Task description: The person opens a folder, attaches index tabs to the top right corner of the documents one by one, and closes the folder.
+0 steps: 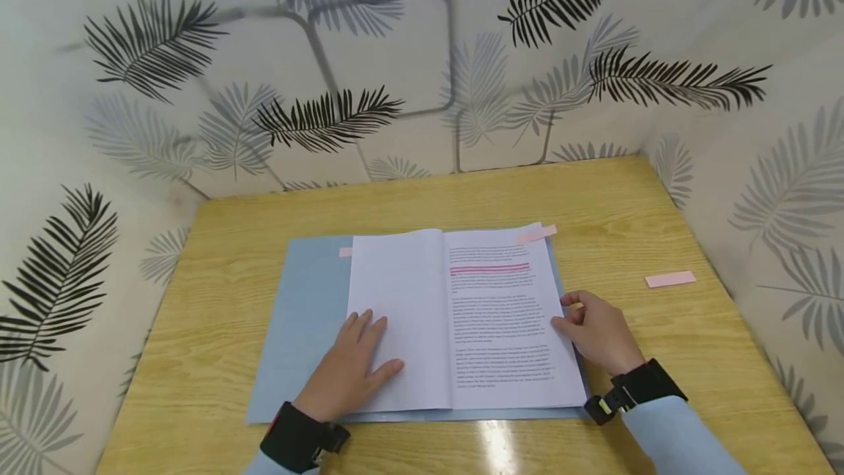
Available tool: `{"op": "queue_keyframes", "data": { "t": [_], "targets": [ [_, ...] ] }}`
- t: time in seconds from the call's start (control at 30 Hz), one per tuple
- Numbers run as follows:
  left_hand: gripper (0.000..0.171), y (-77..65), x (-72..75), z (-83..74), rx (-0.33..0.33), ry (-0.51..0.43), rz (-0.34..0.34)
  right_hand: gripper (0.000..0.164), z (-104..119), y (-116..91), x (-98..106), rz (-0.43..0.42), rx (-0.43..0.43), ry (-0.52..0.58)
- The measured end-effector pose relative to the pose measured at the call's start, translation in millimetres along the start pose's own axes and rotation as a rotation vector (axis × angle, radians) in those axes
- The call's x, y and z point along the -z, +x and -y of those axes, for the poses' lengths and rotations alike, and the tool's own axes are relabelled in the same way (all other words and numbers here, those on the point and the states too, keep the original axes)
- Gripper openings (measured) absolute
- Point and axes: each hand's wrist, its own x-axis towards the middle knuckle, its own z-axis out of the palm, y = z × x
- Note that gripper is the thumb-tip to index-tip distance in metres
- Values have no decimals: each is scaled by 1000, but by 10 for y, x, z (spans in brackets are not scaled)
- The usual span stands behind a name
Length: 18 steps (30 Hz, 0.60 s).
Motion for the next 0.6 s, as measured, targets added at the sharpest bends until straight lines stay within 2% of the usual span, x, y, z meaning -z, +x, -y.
{"op": "queue_keyframes", "data": {
  "t": [0.2,0.3,0.5,0.6],
  "targets": [
    [77,-12,4,-31,-7,-7,-1,28,19,-21,16,-45,27,-23],
    [77,-21,6,-38,-12,-11,-9,24,32,-42,30,-56,51,-27],
    [76,-33,3,-40,-16,-20,-19,38,60,-73,59,-56,50,-10],
    [76,-41,-6,-41,-9,-24,-10,44,69,-86,65,2,60,101]
  ]
}}
